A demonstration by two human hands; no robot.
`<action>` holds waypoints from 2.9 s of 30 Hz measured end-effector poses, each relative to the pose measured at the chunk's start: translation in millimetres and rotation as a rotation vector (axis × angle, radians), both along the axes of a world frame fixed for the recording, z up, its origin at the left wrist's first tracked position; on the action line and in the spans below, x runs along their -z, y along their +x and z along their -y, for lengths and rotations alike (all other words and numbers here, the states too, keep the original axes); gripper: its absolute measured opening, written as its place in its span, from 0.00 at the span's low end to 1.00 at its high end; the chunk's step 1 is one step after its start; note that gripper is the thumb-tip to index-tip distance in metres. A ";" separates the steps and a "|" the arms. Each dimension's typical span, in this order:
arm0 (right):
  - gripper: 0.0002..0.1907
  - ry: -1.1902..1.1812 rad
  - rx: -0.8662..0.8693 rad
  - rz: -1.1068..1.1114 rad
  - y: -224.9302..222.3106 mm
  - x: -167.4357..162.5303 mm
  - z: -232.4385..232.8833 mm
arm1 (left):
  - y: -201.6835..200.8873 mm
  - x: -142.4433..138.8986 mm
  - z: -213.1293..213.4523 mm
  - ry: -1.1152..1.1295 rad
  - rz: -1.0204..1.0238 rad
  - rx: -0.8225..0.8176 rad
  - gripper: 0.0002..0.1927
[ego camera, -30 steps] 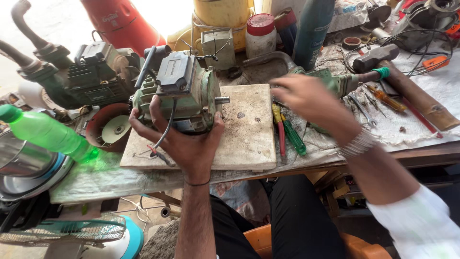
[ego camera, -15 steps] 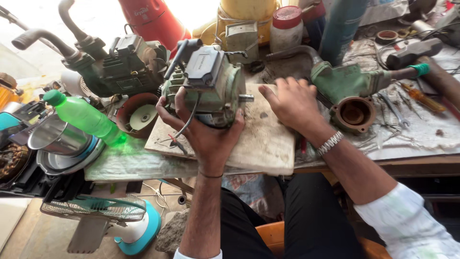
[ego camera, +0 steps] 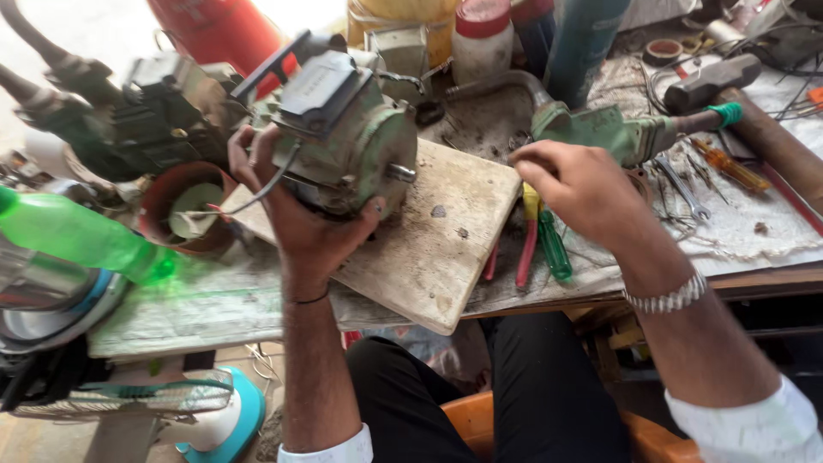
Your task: The person uses a wrench to loosen and tighten bolts on a small green electric motor. They then remove a fan blade and a red metal guard, inspect the components, and reattach the fan blade to the motor shaft.
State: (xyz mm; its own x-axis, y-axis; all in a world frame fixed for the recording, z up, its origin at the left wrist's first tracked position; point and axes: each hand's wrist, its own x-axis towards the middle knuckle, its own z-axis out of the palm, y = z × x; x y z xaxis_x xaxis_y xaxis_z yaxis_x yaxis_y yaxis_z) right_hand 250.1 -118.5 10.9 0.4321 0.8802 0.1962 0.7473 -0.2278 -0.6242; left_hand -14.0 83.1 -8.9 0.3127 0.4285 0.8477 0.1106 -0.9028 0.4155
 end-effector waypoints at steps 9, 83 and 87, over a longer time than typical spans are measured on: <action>0.36 -0.395 0.109 0.520 -62.1 17.6 49.8 | -5.9 0.6 8.5 -0.051 -0.027 -0.038 0.55; 0.09 0.158 0.618 0.033 66.6 45.9 153.3 | -13.6 12.4 5.2 0.011 -0.073 -0.051 0.57; 0.16 -0.087 0.672 0.256 84.5 56.1 153.2 | -15.0 14.1 5.2 0.000 -0.083 -0.068 0.58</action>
State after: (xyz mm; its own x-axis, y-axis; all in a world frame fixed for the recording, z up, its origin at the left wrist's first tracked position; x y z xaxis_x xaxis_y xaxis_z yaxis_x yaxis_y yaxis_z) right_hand 334.5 -271.8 -45.1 0.8353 0.4572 0.3053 0.5485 -0.7303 -0.4071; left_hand -28.9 77.9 -23.0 0.3517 0.4508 0.8204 0.2056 -0.8922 0.4021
